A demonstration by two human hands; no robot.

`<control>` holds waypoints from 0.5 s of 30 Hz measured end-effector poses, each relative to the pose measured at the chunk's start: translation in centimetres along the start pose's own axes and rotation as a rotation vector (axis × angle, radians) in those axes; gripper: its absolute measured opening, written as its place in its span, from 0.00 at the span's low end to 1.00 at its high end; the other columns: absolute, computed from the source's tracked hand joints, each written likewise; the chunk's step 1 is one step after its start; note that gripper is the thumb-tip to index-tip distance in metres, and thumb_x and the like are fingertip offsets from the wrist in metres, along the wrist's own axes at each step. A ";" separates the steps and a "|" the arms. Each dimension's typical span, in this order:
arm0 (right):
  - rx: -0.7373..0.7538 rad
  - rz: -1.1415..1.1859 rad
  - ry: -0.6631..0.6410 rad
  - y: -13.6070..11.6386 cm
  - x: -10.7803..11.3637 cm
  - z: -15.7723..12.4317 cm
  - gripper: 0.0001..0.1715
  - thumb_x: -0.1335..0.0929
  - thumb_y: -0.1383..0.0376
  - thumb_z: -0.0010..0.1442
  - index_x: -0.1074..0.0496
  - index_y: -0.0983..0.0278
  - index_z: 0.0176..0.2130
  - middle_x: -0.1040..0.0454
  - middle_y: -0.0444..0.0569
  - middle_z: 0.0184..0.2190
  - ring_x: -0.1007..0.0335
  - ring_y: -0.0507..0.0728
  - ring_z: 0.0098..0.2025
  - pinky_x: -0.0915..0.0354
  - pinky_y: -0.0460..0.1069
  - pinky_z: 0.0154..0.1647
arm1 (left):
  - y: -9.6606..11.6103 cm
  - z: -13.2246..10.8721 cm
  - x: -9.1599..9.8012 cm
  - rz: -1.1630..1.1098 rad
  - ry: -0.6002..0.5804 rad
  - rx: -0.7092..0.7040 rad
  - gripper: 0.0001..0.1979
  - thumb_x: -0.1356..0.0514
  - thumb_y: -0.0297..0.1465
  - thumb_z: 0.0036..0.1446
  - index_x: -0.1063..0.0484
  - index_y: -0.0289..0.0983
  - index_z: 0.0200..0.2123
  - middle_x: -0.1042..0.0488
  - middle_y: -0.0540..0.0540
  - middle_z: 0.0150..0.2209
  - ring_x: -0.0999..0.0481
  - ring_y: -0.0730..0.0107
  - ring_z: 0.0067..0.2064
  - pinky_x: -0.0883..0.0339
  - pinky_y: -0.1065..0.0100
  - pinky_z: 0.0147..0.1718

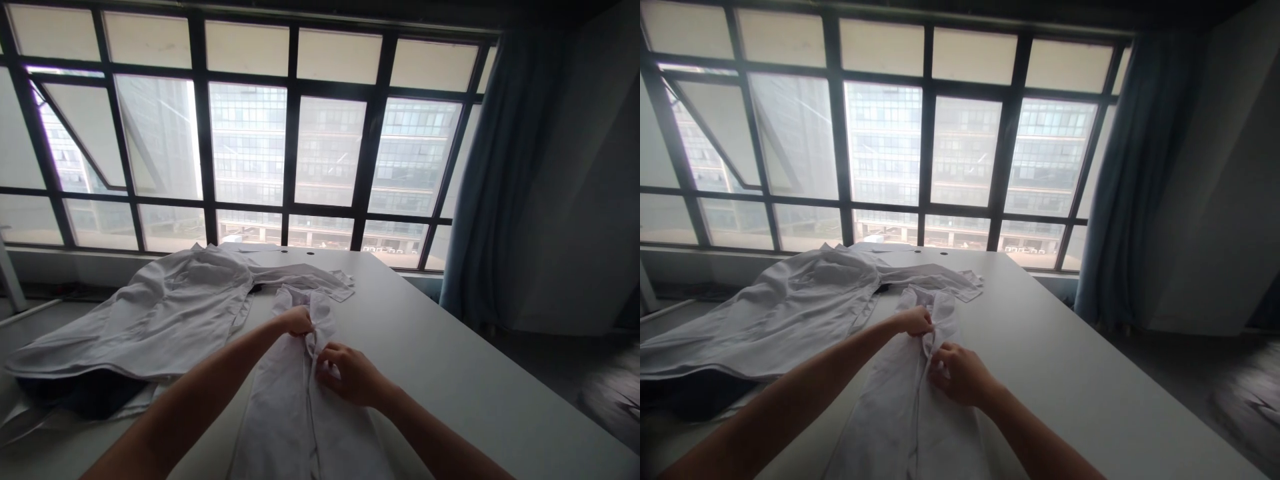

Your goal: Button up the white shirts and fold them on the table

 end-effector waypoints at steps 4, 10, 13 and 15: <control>-0.018 -0.012 0.017 0.0 0.3 -0.2 0.12 0.33 0.61 0.58 0.25 0.60 0.42 0.26 0.49 0.42 0.29 0.55 0.36 0.38 0.47 0.36 | -0.4 0.7 0.1 -0.202 -0.063 -0.049 0.03 0.41 0.28 0.53 0.32 0.35 0.28 0.36 0.55 0.21 0.35 0.77 0.22 0.36 0.73 0.24; -0.060 -0.044 0.068 -0.2 0.6 -0.1 0.18 0.31 0.59 0.57 0.27 0.60 0.47 0.26 0.50 0.45 0.29 0.56 0.36 0.39 0.47 0.36 | -2.3 2.4 -2.0 -0.788 -0.054 -0.110 0.10 0.37 0.28 0.50 0.33 0.35 0.36 0.35 0.55 0.24 0.34 0.78 0.23 0.39 0.75 0.23; -0.102 -0.055 0.066 -0.2 0.4 -0.1 0.23 0.31 0.57 0.57 0.29 0.60 0.52 0.25 0.50 0.42 0.28 0.57 0.37 0.40 0.48 0.37 | -2.6 3.0 -2.6 -0.696 0.023 -0.240 0.19 0.37 0.23 0.48 0.33 0.36 0.45 0.32 0.53 0.26 0.31 0.76 0.27 0.37 0.74 0.27; -0.091 -0.065 0.031 -0.2 0.1 -0.1 0.25 0.32 0.58 0.58 0.30 0.60 0.54 0.24 0.49 0.40 0.28 0.57 0.37 0.40 0.48 0.37 | -2.5 2.9 -2.5 -0.459 0.111 -0.387 0.25 0.38 0.20 0.46 0.33 0.35 0.50 0.29 0.51 0.28 0.29 0.72 0.29 0.35 0.72 0.30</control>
Point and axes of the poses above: each hand's wrist, its own z-axis towards the middle knuckle, its own x-axis out of the back of the hand, y = z × x, the point moved 3 cm from there along z, towards the middle knuckle
